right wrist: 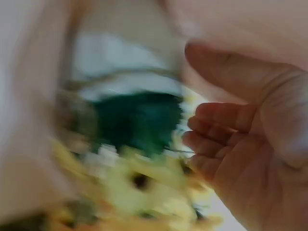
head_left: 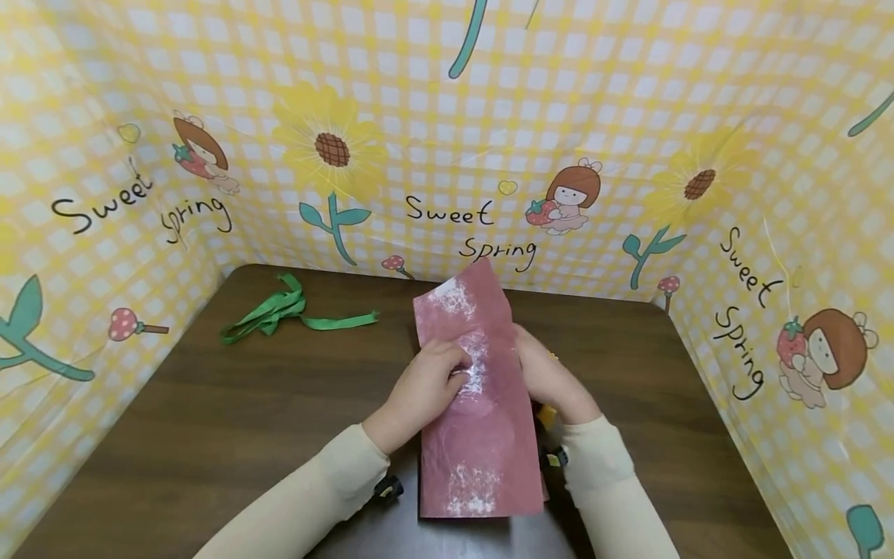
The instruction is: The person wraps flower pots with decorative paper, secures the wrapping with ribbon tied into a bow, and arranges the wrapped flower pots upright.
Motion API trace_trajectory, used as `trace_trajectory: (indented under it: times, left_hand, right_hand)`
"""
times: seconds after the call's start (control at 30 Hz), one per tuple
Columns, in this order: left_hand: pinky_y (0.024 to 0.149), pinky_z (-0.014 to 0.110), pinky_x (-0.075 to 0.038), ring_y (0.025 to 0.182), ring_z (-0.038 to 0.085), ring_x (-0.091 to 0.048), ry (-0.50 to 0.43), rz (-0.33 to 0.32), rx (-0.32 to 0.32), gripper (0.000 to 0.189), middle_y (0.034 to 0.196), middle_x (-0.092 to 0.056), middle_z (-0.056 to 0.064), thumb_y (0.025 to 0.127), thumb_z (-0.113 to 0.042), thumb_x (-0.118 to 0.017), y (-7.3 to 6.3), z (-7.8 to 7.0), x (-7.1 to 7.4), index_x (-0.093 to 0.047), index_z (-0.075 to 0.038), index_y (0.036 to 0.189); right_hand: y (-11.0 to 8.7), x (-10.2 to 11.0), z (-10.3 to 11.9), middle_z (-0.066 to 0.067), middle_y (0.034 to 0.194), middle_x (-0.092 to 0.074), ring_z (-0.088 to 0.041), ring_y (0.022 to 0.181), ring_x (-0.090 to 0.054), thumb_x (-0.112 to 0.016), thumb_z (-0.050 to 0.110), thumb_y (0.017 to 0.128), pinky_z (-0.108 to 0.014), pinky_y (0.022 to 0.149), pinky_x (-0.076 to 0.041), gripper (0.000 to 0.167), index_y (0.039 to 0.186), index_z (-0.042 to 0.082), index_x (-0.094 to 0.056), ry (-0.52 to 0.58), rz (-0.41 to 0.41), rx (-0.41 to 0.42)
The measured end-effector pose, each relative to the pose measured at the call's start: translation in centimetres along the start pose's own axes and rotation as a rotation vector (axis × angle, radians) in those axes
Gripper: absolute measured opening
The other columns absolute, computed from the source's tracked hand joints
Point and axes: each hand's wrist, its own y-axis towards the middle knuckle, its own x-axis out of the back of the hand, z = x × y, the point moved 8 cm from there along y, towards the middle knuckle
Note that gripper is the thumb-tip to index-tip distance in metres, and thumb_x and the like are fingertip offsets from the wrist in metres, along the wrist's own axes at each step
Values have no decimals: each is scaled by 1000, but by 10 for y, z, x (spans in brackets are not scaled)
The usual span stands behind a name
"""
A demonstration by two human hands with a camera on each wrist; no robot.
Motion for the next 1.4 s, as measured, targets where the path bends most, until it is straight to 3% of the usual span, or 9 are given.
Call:
trace_trajectory:
  times: [0.07, 0.23, 0.33, 0.47, 0.67, 0.8, 1.0, 1.23, 1.4]
  left_hand:
    - [92, 36, -52, 103, 17, -59, 1, 4, -7, 10, 101, -71, -3, 91, -9, -76, 1, -1, 0, -72, -14, 100]
    - [92, 36, -52, 102, 17, -59, 23, -9, -34, 11, 100, -71, -4, 90, -9, -76, 0, -2, 0, -72, -15, 99]
    - [95, 37, -51, 104, 19, -59, 43, 0, -36, 12, 102, -70, -3, 91, -10, -76, 0, -2, 0, -73, -14, 101]
    - [97, 37, -51, 109, 18, -59, 72, 37, -26, 12, 108, -69, -3, 93, -13, -74, 0, -2, -2, -74, -15, 105]
    - [97, 36, -52, 110, 18, -61, 94, 25, -26, 9, 108, -68, -3, 95, -14, -73, 2, -4, -2, -74, -15, 104]
    - [94, 36, -55, 108, 17, -64, 96, 29, -5, 10, 109, -68, -3, 95, -16, -73, 1, -5, -2, -75, -15, 105]
    - [84, 37, -57, 97, 15, -67, 83, 54, -12, 9, 106, -66, -3, 95, -17, -73, -2, -8, -2, -75, -15, 104]
    - [89, 37, -57, 103, 17, -66, 163, 77, -63, 12, 112, -68, -1, 96, -18, -72, -1, -11, -1, -76, -15, 107]
    - [96, 38, -54, 108, 21, -64, 221, 85, -94, 17, 115, -68, 1, 98, -19, -69, 1, -13, -1, -76, -15, 113]
  right_hand:
    - [-6, 21, 5, -7, 130, -65, -26, 121, -61, -58, 26, 105, -48, 104, -48, 28, 124, 10, -71, -99, -43, -34]
    - [-26, 49, 4, -4, 90, -74, -24, 87, -70, -54, 45, 106, -44, 82, -57, 46, 92, 8, -77, 29, -113, -268]
    - [-28, 50, 2, -5, 80, -69, -24, 75, -64, -64, 42, 101, -36, 70, -54, 39, 86, 9, -75, -2, -94, -313]
    - [-26, 45, -9, -9, 78, -68, -26, 73, -63, -68, 31, 99, -35, 65, -53, 26, 83, 11, -72, -10, -39, -337]
    - [-25, 33, -36, -12, 84, -68, -29, 76, -68, -57, 23, 106, -47, 74, -60, 30, 91, -1, -68, 156, 63, -413]
    - [-25, 29, -48, -12, 86, -68, -27, 77, -67, -54, 22, 107, -46, 76, -60, 31, 96, -4, -68, 210, 81, -435]
    - [-33, 58, -41, -16, 90, -67, -29, 82, -66, -59, 21, 105, -41, 75, -60, 29, 104, -7, -68, 175, -20, -410]
    - [-58, 106, 11, -13, 91, -70, -27, 85, -67, -61, 25, 104, -31, 76, -57, 25, 102, 2, -71, 23, -129, -301]
    - [-65, 109, 43, -2, 94, -70, -19, 86, -62, -65, 28, 102, -29, 75, -52, 19, 101, 12, -74, -97, -155, -209]
